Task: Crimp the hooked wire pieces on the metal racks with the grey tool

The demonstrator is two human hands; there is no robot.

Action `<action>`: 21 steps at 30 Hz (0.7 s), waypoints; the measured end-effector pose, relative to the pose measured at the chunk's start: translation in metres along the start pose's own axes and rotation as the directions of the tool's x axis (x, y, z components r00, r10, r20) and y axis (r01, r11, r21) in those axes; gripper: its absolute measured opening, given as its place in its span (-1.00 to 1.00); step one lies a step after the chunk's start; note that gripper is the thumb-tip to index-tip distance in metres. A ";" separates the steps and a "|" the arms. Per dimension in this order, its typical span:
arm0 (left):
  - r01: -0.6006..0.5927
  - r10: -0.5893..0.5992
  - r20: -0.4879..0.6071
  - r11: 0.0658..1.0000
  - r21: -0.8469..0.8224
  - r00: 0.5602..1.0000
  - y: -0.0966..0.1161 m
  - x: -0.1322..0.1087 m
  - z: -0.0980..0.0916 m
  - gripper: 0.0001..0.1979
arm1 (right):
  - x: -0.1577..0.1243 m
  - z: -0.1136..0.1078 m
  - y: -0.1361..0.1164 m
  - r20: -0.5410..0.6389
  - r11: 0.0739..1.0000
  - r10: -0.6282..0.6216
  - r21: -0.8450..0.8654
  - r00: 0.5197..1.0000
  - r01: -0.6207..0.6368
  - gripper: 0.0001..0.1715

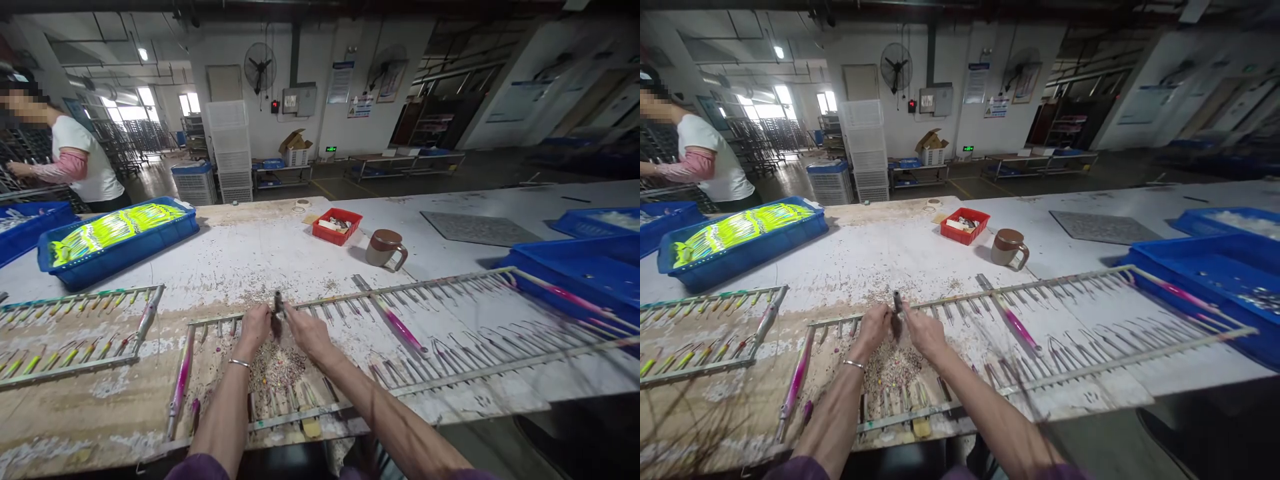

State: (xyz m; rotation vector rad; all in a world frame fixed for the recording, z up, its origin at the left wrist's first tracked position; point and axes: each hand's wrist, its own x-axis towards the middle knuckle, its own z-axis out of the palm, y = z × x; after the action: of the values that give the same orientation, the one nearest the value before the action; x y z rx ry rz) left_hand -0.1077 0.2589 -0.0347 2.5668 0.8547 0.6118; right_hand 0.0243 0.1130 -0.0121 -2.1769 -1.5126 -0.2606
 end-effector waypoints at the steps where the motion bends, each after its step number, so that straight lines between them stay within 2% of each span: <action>1: 0.000 0.000 -0.001 1.000 -0.001 1.000 0.000 0.000 0.000 -0.74 | 0.000 0.000 0.001 0.028 1.000 -0.003 -0.013 1.000 0.003 -0.48; 6: -0.001 0.001 -0.002 1.000 0.003 1.000 -0.001 0.000 0.001 -0.79 | 0.002 -0.003 0.002 -0.045 1.000 0.020 0.005 0.999 -0.020 -0.40; 11: 0.003 -0.003 -0.012 1.000 0.005 1.000 0.000 -0.001 -0.001 -0.78 | -0.001 -0.002 0.001 0.091 0.999 0.038 -0.038 0.995 -0.035 -0.48; 16: -0.020 0.020 -0.017 1.000 0.004 1.000 0.002 -0.002 -0.003 -0.78 | 0.003 -0.007 0.001 -0.042 0.998 0.046 0.038 0.998 -0.044 -0.41; 18: -0.022 0.023 -0.018 1.000 0.003 1.000 0.002 -0.002 -0.003 -0.76 | 0.005 -0.007 0.000 0.056 0.997 0.075 0.001 0.996 -0.075 -0.40; 21: -0.028 0.029 -0.021 1.000 0.010 0.999 0.002 -0.003 -0.004 -0.77 | 0.009 -0.003 -0.002 0.250 0.990 0.127 -0.085 0.960 -0.109 -0.41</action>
State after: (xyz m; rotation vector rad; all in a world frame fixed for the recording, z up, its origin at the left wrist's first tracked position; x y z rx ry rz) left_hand -0.1110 0.2559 -0.0315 2.5895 0.8310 0.6452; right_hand 0.0256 0.1194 -0.0055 -2.4222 -1.5181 0.0077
